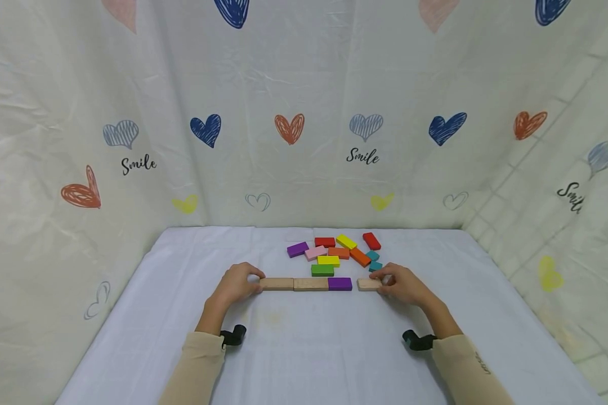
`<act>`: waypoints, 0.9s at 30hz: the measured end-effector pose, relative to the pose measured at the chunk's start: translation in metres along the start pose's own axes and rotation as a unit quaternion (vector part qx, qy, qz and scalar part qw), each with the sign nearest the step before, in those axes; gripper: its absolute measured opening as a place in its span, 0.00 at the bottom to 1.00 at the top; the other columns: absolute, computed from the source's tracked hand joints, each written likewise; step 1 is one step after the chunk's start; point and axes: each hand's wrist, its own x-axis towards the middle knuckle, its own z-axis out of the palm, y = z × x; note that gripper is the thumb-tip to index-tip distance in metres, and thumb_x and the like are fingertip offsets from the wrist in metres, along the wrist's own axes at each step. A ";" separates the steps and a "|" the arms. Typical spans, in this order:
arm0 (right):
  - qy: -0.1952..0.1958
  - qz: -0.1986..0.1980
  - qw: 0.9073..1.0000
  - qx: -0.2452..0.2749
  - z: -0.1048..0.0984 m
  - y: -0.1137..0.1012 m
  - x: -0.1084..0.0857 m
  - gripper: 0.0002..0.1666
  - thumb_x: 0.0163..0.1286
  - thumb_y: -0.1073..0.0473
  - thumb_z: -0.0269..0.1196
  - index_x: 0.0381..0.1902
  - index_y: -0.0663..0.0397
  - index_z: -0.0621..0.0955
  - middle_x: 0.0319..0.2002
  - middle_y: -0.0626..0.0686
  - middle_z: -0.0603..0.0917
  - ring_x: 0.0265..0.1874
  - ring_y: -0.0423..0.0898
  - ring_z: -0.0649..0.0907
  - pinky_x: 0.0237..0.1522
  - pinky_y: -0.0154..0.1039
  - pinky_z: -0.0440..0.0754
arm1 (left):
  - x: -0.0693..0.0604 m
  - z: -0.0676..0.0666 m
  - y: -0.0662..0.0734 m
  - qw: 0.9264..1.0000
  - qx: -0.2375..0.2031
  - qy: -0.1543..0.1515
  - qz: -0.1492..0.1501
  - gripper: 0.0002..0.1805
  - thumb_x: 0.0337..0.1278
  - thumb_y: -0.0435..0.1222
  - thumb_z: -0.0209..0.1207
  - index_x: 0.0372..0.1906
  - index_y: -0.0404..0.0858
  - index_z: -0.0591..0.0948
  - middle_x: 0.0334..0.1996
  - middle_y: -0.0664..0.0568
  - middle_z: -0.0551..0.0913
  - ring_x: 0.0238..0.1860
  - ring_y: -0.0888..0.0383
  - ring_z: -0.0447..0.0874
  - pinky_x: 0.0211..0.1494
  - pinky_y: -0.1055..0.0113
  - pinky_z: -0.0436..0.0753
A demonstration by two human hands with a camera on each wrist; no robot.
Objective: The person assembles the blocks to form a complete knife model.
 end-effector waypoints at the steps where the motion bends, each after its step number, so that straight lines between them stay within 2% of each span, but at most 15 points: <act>1: -0.001 0.002 1.000 0.000 0.001 -0.001 0.001 0.20 0.66 0.63 0.70 0.56 0.48 0.86 0.46 0.51 0.81 0.35 0.48 0.76 0.32 0.36 0.79 | 0.000 0.000 0.000 1.000 0.001 0.001 0.001 0.14 0.54 0.35 0.73 0.47 0.46 0.90 0.58 0.45 0.85 0.64 0.43 0.79 0.69 0.41 0.74; 12: -0.005 -0.010 1.000 -0.008 0.008 -0.008 0.008 0.18 0.66 0.61 0.71 0.54 0.46 0.87 0.44 0.51 0.80 0.35 0.47 0.77 0.35 0.37 0.80 | -0.002 -0.002 0.000 1.000 0.007 0.003 0.010 0.14 0.54 0.34 0.73 0.47 0.45 0.90 0.58 0.44 0.85 0.64 0.42 0.79 0.69 0.41 0.75; 27: -0.003 -0.005 1.000 -0.009 0.011 -0.010 0.010 0.18 0.66 0.61 0.71 0.54 0.46 0.87 0.42 0.51 0.79 0.34 0.46 0.76 0.33 0.35 0.79 | 0.000 0.000 0.001 1.000 0.009 -0.001 -0.001 0.14 0.55 0.35 0.72 0.48 0.45 0.90 0.59 0.44 0.84 0.65 0.42 0.78 0.69 0.42 0.74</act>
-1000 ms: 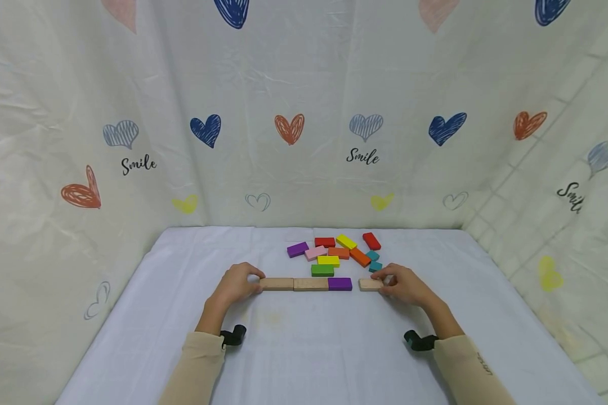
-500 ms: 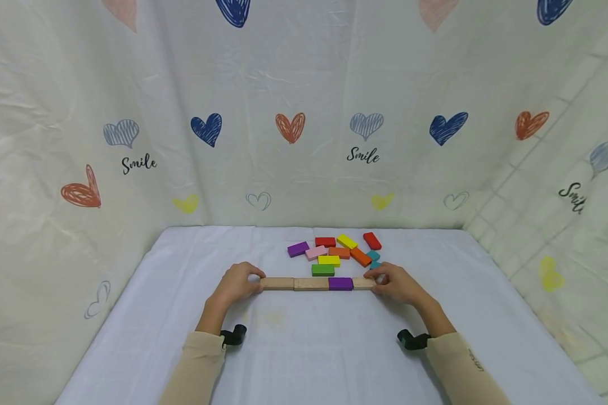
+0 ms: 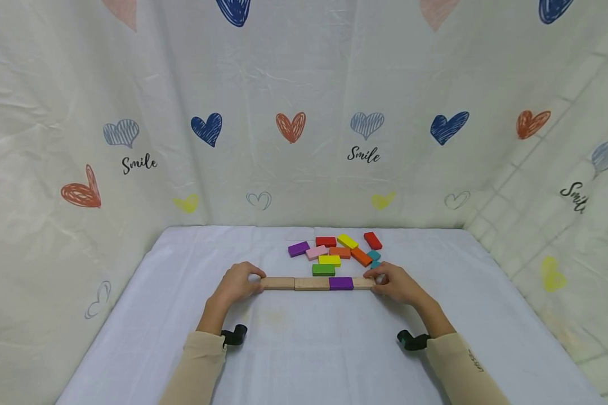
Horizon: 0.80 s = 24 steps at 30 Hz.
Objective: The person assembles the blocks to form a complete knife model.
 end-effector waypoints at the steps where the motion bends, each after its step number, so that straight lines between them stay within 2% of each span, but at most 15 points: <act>1: 0.000 0.000 1.000 0.001 0.000 0.000 0.000 0.18 0.66 0.61 0.71 0.54 0.47 0.87 0.42 0.52 0.79 0.34 0.46 0.76 0.33 0.34 0.79 | 0.000 0.000 0.000 1.000 0.000 0.001 0.001 0.14 0.55 0.35 0.72 0.48 0.45 0.90 0.59 0.44 0.85 0.65 0.42 0.79 0.69 0.42 0.74; 7: 0.002 -0.001 1.000 0.002 0.001 -0.001 -0.001 0.18 0.66 0.61 0.71 0.54 0.47 0.87 0.42 0.52 0.79 0.34 0.46 0.76 0.33 0.34 0.79 | 0.000 -0.001 -0.001 1.000 0.000 0.004 0.004 0.14 0.54 0.35 0.73 0.48 0.45 0.90 0.58 0.45 0.85 0.65 0.42 0.79 0.69 0.42 0.75; 14: 0.003 -0.003 1.000 -0.005 -0.003 -0.004 -0.001 0.21 0.65 0.57 0.72 0.57 0.47 0.85 0.45 0.51 0.80 0.33 0.46 0.76 0.32 0.35 0.79 | 0.000 0.000 0.002 1.000 -0.006 0.001 0.003 0.14 0.55 0.35 0.73 0.47 0.46 0.90 0.58 0.45 0.85 0.65 0.43 0.79 0.69 0.42 0.74; 21: 0.035 -0.056 0.998 -0.002 -0.009 -0.026 0.010 0.20 0.68 0.58 0.69 0.57 0.53 0.85 0.47 0.57 0.84 0.40 0.49 0.78 0.39 0.36 0.80 | -0.001 0.000 0.002 1.000 -0.005 -0.002 0.002 0.14 0.55 0.35 0.72 0.48 0.46 0.90 0.59 0.45 0.84 0.65 0.42 0.78 0.69 0.41 0.74; 24: 0.032 -0.073 0.997 0.014 -0.005 -0.038 0.021 0.20 0.69 0.59 0.68 0.58 0.54 0.84 0.48 0.57 0.86 0.44 0.51 0.80 0.43 0.38 0.82 | -0.001 -0.001 0.001 1.000 -0.003 -0.001 0.000 0.14 0.55 0.35 0.72 0.48 0.46 0.90 0.59 0.45 0.84 0.65 0.42 0.78 0.69 0.41 0.74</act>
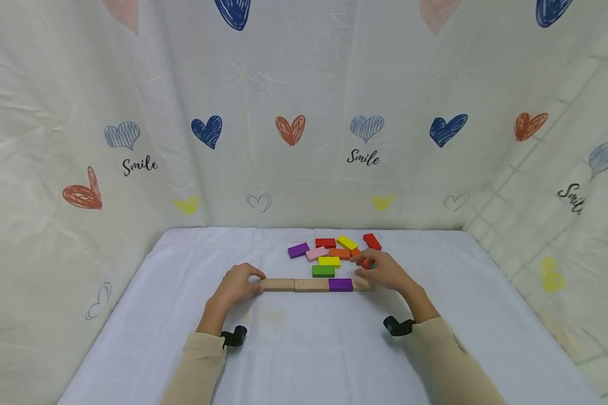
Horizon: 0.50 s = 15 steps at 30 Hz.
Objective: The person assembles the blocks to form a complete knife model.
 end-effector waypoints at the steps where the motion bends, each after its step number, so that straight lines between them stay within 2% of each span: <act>1: -0.003 0.002 1.000 0.004 0.003 -0.003 0.004 0.20 0.69 0.59 0.68 0.58 0.53 0.84 0.48 0.56 0.86 0.44 0.51 0.80 0.43 0.38 0.82 | 0.000 0.000 0.000 1.000 0.000 0.000 -0.001 0.14 0.55 0.35 0.72 0.48 0.46 0.90 0.59 0.45 0.84 0.65 0.42 0.78 0.70 0.41 0.74; 8: -0.040 0.022 0.999 0.002 0.027 -0.015 0.031 0.18 0.69 0.57 0.68 0.56 0.46 0.85 0.48 0.48 0.86 0.45 0.46 0.80 0.41 0.36 0.82 | 0.000 -0.002 -0.002 1.000 -0.002 -0.001 -0.001 0.14 0.55 0.35 0.73 0.48 0.46 0.90 0.59 0.44 0.84 0.66 0.42 0.78 0.69 0.40 0.74; 15: -0.045 0.036 0.998 -0.004 0.038 -0.020 0.040 0.17 0.69 0.60 0.69 0.55 0.44 0.86 0.46 0.48 0.86 0.43 0.47 0.79 0.42 0.37 0.81 | 0.001 0.000 -0.002 1.000 -0.008 0.002 0.009 0.14 0.54 0.35 0.73 0.48 0.45 0.90 0.59 0.44 0.85 0.65 0.42 0.78 0.69 0.41 0.74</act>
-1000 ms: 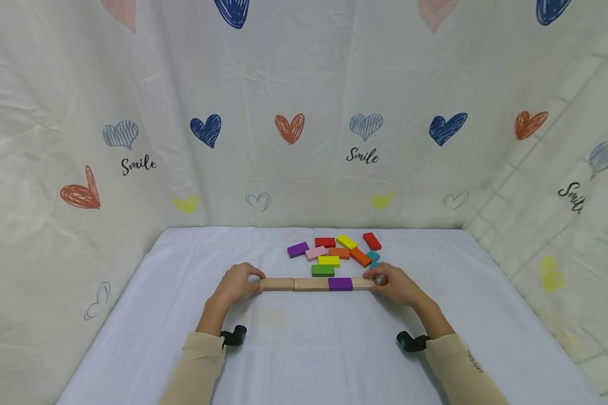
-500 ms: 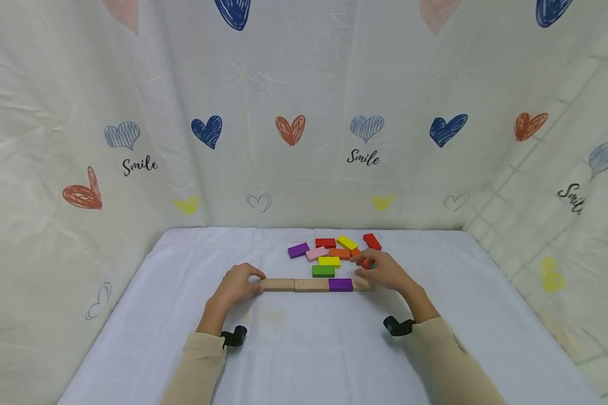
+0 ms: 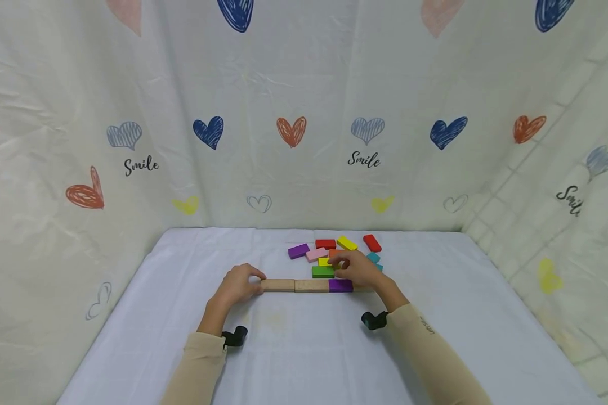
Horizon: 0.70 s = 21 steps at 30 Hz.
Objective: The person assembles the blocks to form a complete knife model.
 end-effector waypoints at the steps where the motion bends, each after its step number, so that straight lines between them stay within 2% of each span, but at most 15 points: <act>1: 0.001 0.004 1.000 -0.003 0.001 0.000 0.001 0.17 0.69 0.59 0.69 0.55 0.44 0.86 0.46 0.47 0.85 0.43 0.46 0.79 0.43 0.37 0.81 | 0.000 0.000 0.000 1.000 0.000 0.000 0.001 0.14 0.54 0.35 0.73 0.47 0.45 0.90 0.58 0.44 0.85 0.65 0.41 0.78 0.69 0.41 0.74; 14: 0.017 0.009 0.999 -0.039 0.012 -0.015 0.011 0.17 0.66 0.61 0.72 0.52 0.42 0.87 0.43 0.46 0.85 0.43 0.45 0.80 0.51 0.41 0.85 | -0.001 0.000 0.001 1.000 0.007 0.006 0.005 0.14 0.54 0.35 0.73 0.47 0.45 0.90 0.58 0.45 0.85 0.64 0.42 0.79 0.68 0.41 0.75; 21: -0.005 0.013 0.999 -0.050 0.010 -0.019 0.016 0.16 0.66 0.61 0.71 0.51 0.42 0.87 0.45 0.46 0.83 0.45 0.45 0.80 0.54 0.43 0.84 | -0.001 -0.001 0.001 1.000 0.006 0.006 0.007 0.14 0.54 0.35 0.73 0.47 0.45 0.91 0.57 0.45 0.85 0.64 0.43 0.80 0.68 0.42 0.76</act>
